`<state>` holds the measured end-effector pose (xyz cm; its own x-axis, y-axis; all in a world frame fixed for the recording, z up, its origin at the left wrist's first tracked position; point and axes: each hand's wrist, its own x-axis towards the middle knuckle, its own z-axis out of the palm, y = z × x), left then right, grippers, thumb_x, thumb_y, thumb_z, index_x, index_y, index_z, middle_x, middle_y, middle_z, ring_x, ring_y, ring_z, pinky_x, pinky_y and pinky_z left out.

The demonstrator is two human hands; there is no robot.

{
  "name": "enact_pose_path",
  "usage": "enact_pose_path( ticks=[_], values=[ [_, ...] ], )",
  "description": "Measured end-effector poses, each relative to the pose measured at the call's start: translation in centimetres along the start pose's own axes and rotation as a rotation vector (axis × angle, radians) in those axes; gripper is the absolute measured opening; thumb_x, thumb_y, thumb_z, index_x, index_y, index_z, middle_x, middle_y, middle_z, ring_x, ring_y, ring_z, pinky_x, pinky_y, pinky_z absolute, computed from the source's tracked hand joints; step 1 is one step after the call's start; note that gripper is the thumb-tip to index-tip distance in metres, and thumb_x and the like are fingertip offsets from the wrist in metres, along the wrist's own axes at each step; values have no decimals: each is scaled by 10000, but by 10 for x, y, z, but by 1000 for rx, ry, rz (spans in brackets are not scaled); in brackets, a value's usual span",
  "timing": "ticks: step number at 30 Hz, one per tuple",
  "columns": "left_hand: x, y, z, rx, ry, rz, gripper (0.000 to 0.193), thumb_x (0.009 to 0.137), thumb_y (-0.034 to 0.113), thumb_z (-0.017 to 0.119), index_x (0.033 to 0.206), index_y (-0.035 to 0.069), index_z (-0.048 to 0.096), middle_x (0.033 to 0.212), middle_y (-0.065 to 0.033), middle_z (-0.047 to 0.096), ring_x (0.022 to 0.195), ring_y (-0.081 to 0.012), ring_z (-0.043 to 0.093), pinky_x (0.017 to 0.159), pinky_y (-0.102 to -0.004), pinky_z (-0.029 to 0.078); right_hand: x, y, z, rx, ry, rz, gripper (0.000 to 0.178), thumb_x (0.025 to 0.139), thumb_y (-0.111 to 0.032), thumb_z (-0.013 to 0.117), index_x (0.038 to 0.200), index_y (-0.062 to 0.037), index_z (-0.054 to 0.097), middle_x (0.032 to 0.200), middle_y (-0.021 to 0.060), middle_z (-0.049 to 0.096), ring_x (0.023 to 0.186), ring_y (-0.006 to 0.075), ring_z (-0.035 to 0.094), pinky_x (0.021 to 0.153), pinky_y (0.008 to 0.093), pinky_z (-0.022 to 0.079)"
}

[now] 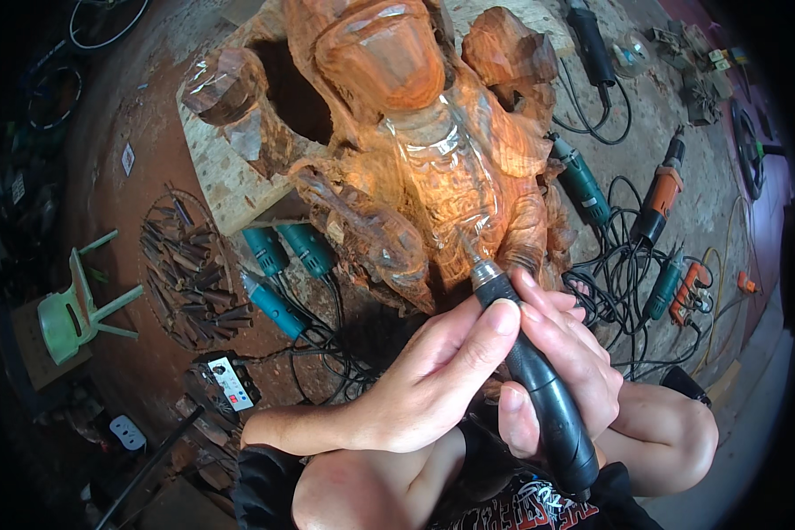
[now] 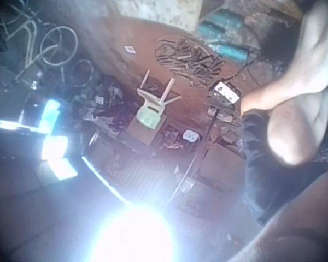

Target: The person uses a rotary carving tool to refine details on a large wooden sculpture. They work on the torso and upper body areas, removing wood shavings and smoothing surfaces.

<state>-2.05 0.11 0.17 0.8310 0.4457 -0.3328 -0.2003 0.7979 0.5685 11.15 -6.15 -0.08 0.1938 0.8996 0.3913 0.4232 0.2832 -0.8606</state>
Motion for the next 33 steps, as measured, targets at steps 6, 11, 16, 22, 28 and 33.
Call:
enact_pose_path(
  ticks=[6,11,16,22,28,33],
  values=[
    [-2,3,2,-35,27,-27,459,1031,297,294,1313,-54,386,1294,-177,490,1246,-235,446,1064,-372,334,1,1,1,24,1,11,374,784,-105,669,1073,123,600,1057,337,611,895,364,678,761,361,554],
    [1,5,6,0,46,-41,450,1031,286,304,1307,-59,391,1274,-171,503,1225,-224,463,1048,-356,348,0,-1,2,-12,60,19,381,782,-98,667,1080,129,595,1058,339,610,906,360,676,768,364,552],
    [3,5,5,43,32,-3,449,1031,286,306,1304,-60,394,1263,-169,510,1213,-215,471,1042,-351,353,2,-1,-2,24,25,29,384,782,-91,664,1086,132,590,1058,338,611,929,364,670,784,367,547],
    [4,8,6,14,48,-46,439,1032,277,302,1295,-60,401,1264,-165,512,1207,-206,470,1048,-354,347,2,1,0,21,39,26,382,788,-98,660,1088,127,591,1063,340,608,941,362,668,788,368,546],
    [6,6,4,58,29,-21,437,1032,276,302,1294,-58,405,1268,-166,509,1206,-205,470,1048,-352,346,3,2,-4,35,19,22,390,786,-103,659,1088,134,588,1067,348,602,933,363,670,788,367,545],
    [5,4,5,18,49,-24,446,1031,285,306,1289,-63,411,1260,-164,512,1206,-205,471,1042,-351,351,2,4,-4,40,3,11,405,791,-110,655,1100,139,577,1070,356,596,935,371,668,797,370,541]
  ],
)
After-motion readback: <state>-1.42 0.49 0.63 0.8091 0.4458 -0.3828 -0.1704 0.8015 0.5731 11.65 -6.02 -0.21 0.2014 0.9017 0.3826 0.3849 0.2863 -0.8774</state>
